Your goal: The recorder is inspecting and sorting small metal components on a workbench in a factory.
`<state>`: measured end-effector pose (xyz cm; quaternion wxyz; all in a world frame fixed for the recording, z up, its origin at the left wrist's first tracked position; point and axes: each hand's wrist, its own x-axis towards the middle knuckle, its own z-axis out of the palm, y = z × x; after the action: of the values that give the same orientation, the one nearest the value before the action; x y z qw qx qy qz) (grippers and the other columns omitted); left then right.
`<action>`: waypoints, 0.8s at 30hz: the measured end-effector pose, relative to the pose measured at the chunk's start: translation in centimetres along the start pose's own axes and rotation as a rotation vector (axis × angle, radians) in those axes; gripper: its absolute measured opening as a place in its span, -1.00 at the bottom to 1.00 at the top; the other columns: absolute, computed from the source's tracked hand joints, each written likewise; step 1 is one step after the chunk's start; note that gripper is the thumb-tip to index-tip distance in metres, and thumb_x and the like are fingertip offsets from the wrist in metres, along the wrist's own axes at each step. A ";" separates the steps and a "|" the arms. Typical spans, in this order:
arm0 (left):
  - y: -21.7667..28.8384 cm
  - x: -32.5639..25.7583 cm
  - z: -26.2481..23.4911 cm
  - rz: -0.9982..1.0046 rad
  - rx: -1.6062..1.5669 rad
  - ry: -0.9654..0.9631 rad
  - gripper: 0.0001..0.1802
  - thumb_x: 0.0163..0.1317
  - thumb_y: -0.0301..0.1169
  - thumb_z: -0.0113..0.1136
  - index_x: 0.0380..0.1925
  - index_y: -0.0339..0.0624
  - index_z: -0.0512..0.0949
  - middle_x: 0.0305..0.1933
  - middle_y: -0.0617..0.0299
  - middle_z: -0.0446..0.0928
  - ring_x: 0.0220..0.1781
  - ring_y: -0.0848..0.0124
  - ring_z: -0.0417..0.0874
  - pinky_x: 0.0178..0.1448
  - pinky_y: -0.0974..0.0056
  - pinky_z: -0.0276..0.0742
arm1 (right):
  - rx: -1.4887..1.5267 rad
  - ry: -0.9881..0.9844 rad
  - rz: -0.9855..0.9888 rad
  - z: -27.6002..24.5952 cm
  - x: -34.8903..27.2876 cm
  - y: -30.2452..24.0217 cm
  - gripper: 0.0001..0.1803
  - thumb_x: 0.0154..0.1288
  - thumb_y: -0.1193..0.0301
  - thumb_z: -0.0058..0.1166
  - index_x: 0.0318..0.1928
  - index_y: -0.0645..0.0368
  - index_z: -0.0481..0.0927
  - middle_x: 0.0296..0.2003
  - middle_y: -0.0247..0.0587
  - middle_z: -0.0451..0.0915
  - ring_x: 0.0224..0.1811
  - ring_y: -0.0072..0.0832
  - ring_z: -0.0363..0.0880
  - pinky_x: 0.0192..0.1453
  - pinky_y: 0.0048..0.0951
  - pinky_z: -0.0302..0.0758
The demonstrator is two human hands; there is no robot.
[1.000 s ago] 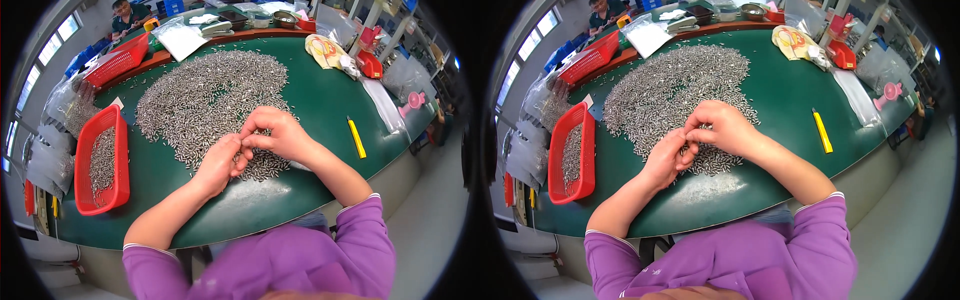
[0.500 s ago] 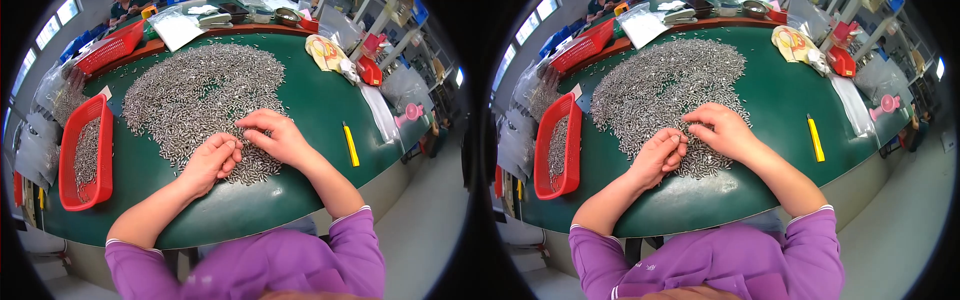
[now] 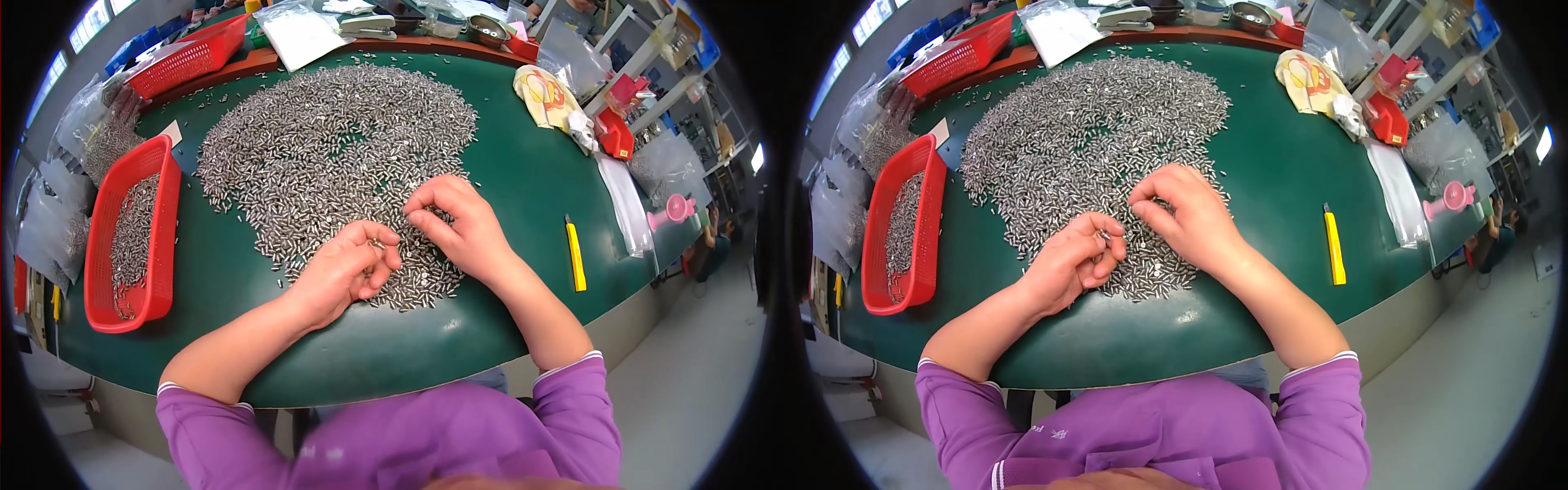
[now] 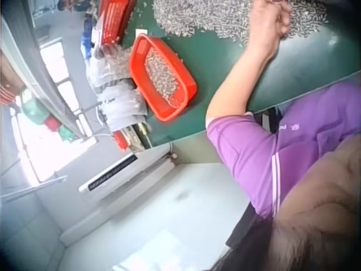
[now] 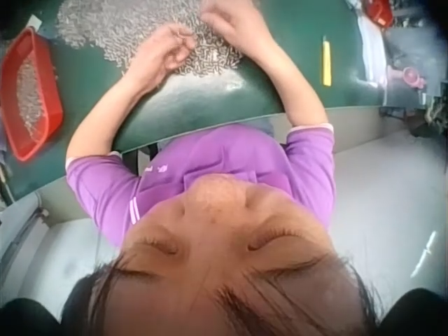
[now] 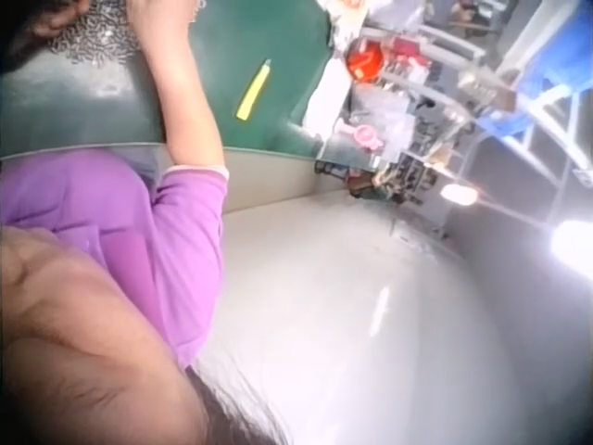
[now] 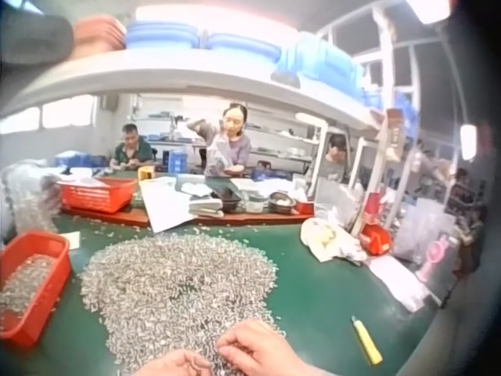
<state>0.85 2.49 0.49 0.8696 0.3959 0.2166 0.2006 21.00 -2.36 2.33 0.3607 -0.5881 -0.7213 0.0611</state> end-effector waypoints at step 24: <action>-0.2 -0.1 0.2 -0.031 0.009 0.000 -0.75 0.49 -0.26 -0.15 -0.15 -0.19 0.43 -0.37 0.26 0.45 -0.54 0.59 0.28 -0.56 0.53 0.17 | -0.146 -0.194 0.004 0.6 -0.9 0.9 -0.88 0.11 0.39 0.20 -0.31 0.10 0.62 -0.31 -0.24 0.56 -0.12 -0.20 0.50 0.00 -0.25 0.45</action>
<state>0.94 2.22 0.51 0.8708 0.3962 0.2237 0.1864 21.37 -2.69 0.99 0.2454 -0.6057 -0.7540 0.0658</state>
